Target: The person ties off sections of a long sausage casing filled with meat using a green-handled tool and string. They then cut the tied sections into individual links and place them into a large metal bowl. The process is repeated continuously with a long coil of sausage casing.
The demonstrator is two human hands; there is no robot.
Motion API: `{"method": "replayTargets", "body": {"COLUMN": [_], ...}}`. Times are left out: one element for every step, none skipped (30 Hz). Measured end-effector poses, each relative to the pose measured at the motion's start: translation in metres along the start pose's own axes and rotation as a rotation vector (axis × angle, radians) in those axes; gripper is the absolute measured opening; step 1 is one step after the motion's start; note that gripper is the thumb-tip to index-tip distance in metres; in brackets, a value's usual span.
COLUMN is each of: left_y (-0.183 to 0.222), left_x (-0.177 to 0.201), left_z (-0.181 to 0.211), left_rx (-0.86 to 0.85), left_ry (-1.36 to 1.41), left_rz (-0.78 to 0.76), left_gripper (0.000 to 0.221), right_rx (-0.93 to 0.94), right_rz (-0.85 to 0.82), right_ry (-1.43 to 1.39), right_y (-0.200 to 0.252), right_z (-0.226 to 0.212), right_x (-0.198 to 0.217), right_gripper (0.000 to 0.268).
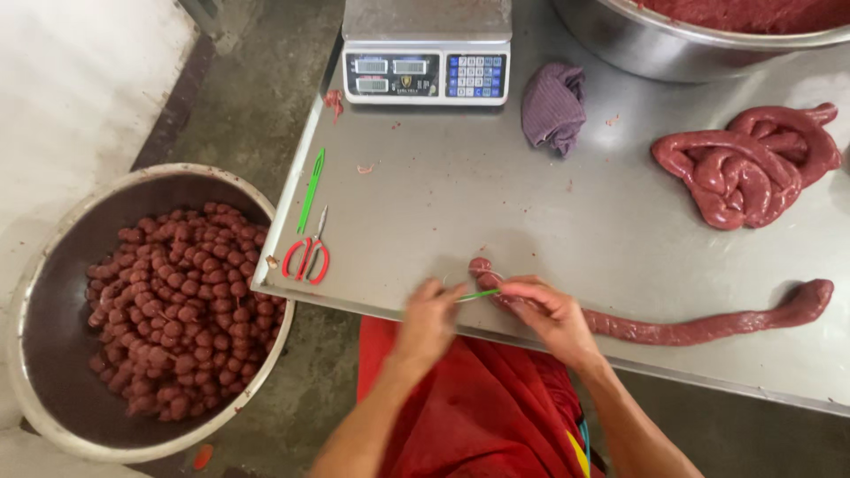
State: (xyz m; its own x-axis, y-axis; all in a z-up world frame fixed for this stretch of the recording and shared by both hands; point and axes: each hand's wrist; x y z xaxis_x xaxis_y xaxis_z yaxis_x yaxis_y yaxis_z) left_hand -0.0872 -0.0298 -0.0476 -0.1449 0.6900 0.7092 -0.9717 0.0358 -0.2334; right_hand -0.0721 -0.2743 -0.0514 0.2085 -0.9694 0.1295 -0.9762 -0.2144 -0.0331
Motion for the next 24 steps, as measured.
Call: {"method": "replayTargets", "body": {"left_y": [-0.001, -0.007, -0.011, -0.014, -0.021, -0.025, -0.027, -0.027, -0.026, -0.025, -0.019, -0.014, -0.008, 0.0, 0.01, 0.019, 0.023, 0.029, 0.033, 0.03, 0.026, 0.024, 0.022, 0.025], "left_x": [-0.022, -0.044, -0.057, -0.062, -0.065, -0.067, -0.063, -0.055, -0.045, -0.033, -0.018, 0.0, 0.018, 0.038, 0.06, 0.079, 0.089, 0.097, 0.101, 0.096, 0.085, 0.076, 0.07, 0.066], "left_z": [0.002, 0.007, 0.008, 0.004, 0.001, 0.0, -0.002, -0.003, -0.003, 0.001, 0.009, 0.018, 0.028, 0.038, 0.047, 0.055, 0.063, 0.07, 0.072, 0.071, 0.07, 0.068, 0.065, 0.064], "left_rx": [0.068, 0.138, 0.208, 0.211, 0.211, 0.211, 0.18, 0.148, 0.124, 0.122, 0.125, 0.128, 0.237, 0.348, 0.237, 0.126, 0.039, -0.05, -0.139, 0.038, 0.22, 0.403, 0.382, 0.356], "left_ry": [0.254, 0.507, 0.762, 0.772, 0.78, 0.788, 0.752, 0.715, 0.675, 0.732, 0.791, 0.849, 0.971, 1.09, 0.96, 0.828, 0.887, 0.946, 1.001, 1.035, 1.064, 1.088, 1.288, 1.487], "left_rz": [0.05, 0.099, 0.147, 0.193, 0.242, 0.291, 0.295, 0.299, 0.296, 0.262, 0.227, 0.193, 0.114, 0.033, -0.041, -0.113, -0.131, -0.148, -0.167, -0.172, -0.173, -0.174, -0.103, -0.03], "left_gripper": [0.041, 0.045, 0.05, 0.047, 0.044, 0.042, 0.035, 0.028, 0.021, 0.02, 0.019, 0.018, 0.018, 0.018, 0.019, 0.022, 0.019, 0.017, 0.017, 0.019, 0.021, 0.023, 0.022, 0.022], "right_rx": [0.041, 0.082, 0.032, -0.019, -0.065, -0.009, 0.05, 0.109, 0.115, 0.121, 0.124, 0.12, 0.116, 0.113, 0.097, 0.082, 0.071, 0.09, 0.109, 0.129, 0.146, 0.163, 0.195, 0.237], "right_rz": [-0.004, -0.008, 0.104, 0.215, 0.325, 0.321, 0.315, 0.308, 0.316, 0.323, 0.328, 0.326, 0.324, 0.322, 0.301, 0.28, 0.26, 0.266, 0.273, 0.28, 0.253, 0.226, 0.208, 0.213], "right_ry": [-0.02, -0.04, 0.012, 0.063, 0.114, 0.281, 0.442, 0.604, 0.639, 0.675, 0.712, 0.723, 0.738, 0.753, 0.727, 0.701, 0.676, 0.676, 0.674, 0.672, 0.666, 0.66, 0.655, 0.662], "right_y": [-0.001, -0.001, -0.004, -0.009, -0.014, -0.015, -0.018, -0.02, -0.02, -0.02, -0.02, -0.021, -0.022, -0.023, -0.023, -0.022, -0.024, -0.025, -0.026, -0.026, -0.022, -0.016, -0.021, -0.029], "right_z": [0.002, 0.005, 0.008, 0.013, 0.016, 0.017, 0.018, 0.018, 0.018, 0.019, 0.019, 0.021, 0.023, 0.025, 0.027, 0.029, 0.03, 0.031, 0.031, 0.03, 0.028, 0.024, 0.02, 0.016], "right_x": [-0.008, -0.015, -0.022, -0.029, -0.034, -0.037, -0.043, -0.047, -0.051, -0.054, -0.056, -0.058, -0.057, -0.056, -0.054, -0.051, -0.049, -0.048, -0.049, -0.05, -0.051, -0.051, -0.05, -0.049], "right_gripper": [0.031, 0.03, 0.028, 0.027, 0.025, 0.03, 0.036, 0.043, 0.042, 0.042, 0.041, 0.04, 0.039, 0.039, 0.04, 0.041, 0.042, 0.041, 0.039, 0.038, 0.038, 0.038, 0.039, 0.039]}}
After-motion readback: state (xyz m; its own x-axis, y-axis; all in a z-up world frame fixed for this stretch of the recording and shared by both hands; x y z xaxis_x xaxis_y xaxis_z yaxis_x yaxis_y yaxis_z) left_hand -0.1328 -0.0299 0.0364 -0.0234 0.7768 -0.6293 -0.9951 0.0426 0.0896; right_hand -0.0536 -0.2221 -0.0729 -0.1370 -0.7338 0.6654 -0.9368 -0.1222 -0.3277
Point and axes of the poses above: each hand's wrist, its own y-axis away from the middle knuckle, its own x-axis out of the back of the hand, z = x × y, and after that the axes turned 8 degrees about z, right-handed
